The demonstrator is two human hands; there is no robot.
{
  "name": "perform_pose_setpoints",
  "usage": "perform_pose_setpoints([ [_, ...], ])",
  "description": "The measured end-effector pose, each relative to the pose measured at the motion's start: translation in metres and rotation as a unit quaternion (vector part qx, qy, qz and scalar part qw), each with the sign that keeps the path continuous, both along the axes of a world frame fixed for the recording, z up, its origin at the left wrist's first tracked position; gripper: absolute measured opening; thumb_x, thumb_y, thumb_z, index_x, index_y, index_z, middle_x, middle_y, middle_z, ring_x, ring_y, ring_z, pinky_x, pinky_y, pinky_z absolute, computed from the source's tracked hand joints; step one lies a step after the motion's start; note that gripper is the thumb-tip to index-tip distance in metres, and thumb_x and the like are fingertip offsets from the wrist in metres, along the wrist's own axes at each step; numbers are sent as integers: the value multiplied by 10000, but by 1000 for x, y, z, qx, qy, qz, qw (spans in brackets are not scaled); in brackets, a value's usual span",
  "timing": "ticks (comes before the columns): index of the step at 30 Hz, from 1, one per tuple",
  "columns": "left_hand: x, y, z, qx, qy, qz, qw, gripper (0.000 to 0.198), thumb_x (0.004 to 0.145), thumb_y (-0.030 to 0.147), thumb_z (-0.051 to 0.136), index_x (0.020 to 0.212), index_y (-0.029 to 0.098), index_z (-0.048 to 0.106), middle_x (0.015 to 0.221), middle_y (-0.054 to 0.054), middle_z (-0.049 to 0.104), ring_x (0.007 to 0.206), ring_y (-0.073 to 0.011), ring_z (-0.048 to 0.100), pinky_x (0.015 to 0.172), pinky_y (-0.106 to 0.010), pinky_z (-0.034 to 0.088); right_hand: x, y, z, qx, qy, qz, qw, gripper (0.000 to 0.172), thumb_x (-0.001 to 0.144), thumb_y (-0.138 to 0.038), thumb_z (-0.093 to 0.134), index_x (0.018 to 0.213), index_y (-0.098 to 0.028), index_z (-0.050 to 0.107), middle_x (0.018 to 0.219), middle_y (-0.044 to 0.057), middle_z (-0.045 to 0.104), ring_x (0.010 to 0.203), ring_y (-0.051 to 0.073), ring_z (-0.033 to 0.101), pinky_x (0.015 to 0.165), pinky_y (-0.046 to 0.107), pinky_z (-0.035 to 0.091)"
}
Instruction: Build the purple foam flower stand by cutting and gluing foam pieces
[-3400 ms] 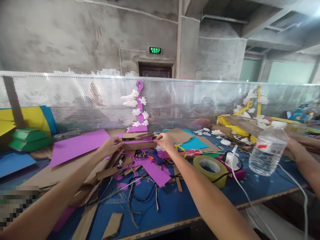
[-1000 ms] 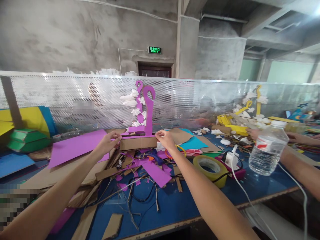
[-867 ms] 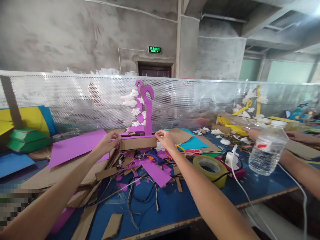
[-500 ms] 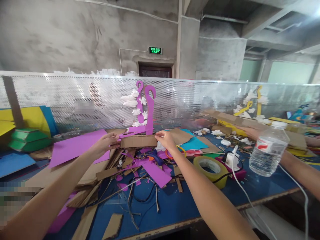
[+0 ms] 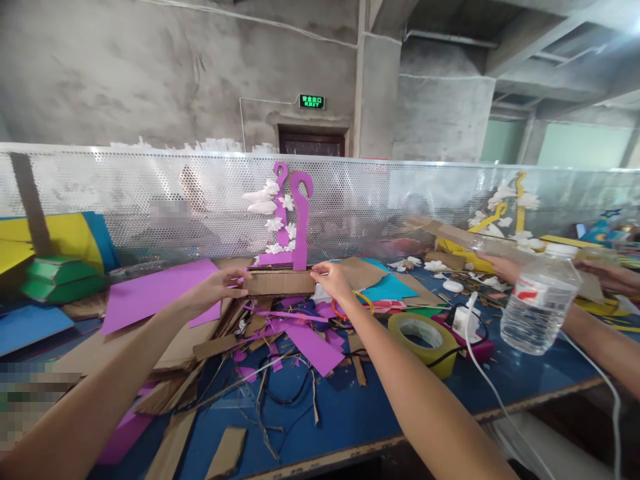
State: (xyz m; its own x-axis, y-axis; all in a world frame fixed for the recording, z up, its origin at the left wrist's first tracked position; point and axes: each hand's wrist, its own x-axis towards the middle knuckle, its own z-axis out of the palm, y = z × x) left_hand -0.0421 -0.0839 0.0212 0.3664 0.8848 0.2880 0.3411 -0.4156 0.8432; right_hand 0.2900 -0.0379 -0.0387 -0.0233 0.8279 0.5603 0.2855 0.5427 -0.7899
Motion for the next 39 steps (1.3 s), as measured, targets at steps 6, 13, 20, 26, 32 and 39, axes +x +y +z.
perform_pose_setpoints([
  [6, 5, 9, -8, 64, -17, 93, 993, 713, 654, 555, 798, 1251, 214, 610, 1234, -124, 658, 1188, -307, 599, 967, -477, 507, 1, 1, 3, -10, -8, 8, 1000, 187, 764, -277, 715, 914, -165, 710, 947, 95, 755, 893, 223, 723, 836, 375, 590],
  [13, 2, 18, -24, 22, 15, 82, 996, 866, 686, 621, 769, 1409, 223, 505, 1327, -144, 626, 1222, -327, 600, 971, -461, 532, 1, -6, 8, -5, -10, 20, 1000, 152, 749, -237, 716, 885, -170, 706, 878, 74, 745, 808, 210, 716, 786, 365, 595],
  [20, 3, 22, -41, 3, -15, 24, 1000, 956, 686, 561, 804, 1486, 269, 369, 1230, -95, 675, 1151, -292, 650, 992, -471, 528, -3, -7, 7, 4, 1, 13, 1000, 149, 754, -231, 699, 890, -173, 691, 876, 70, 735, 792, 207, 706, 760, 359, 590],
  [26, 1, 20, -41, -44, -35, 50, 997, 872, 716, 575, 784, 1436, 263, 406, 1069, -70, 710, 965, -263, 717, 898, -459, 568, -4, -22, 22, -7, -97, -45, 994, 137, 779, -207, 660, 907, -174, 627, 822, 38, 698, 758, 172, 670, 685, 273, 515],
  [32, 4, 19, -41, -61, -51, 73, 994, 855, 693, 556, 812, 1405, 272, 433, 1083, -78, 720, 983, -261, 722, 862, -409, 579, 0, -64, 43, -131, -441, 28, 887, 338, 721, -388, 781, 945, -210, 600, 798, 13, 673, 690, 170, 606, 564, 238, 384],
  [39, 5, 21, -42, -59, -62, 71, 994, 847, 681, 545, 826, 1390, 267, 453, 1078, -78, 725, 977, -261, 722, 846, -403, 584, -11, -73, 40, -185, -509, 39, 840, 442, 732, -433, 761, 1067, -220, 566, 879, 34, 676, 690, 178, 598, 536, 239, 343],
])
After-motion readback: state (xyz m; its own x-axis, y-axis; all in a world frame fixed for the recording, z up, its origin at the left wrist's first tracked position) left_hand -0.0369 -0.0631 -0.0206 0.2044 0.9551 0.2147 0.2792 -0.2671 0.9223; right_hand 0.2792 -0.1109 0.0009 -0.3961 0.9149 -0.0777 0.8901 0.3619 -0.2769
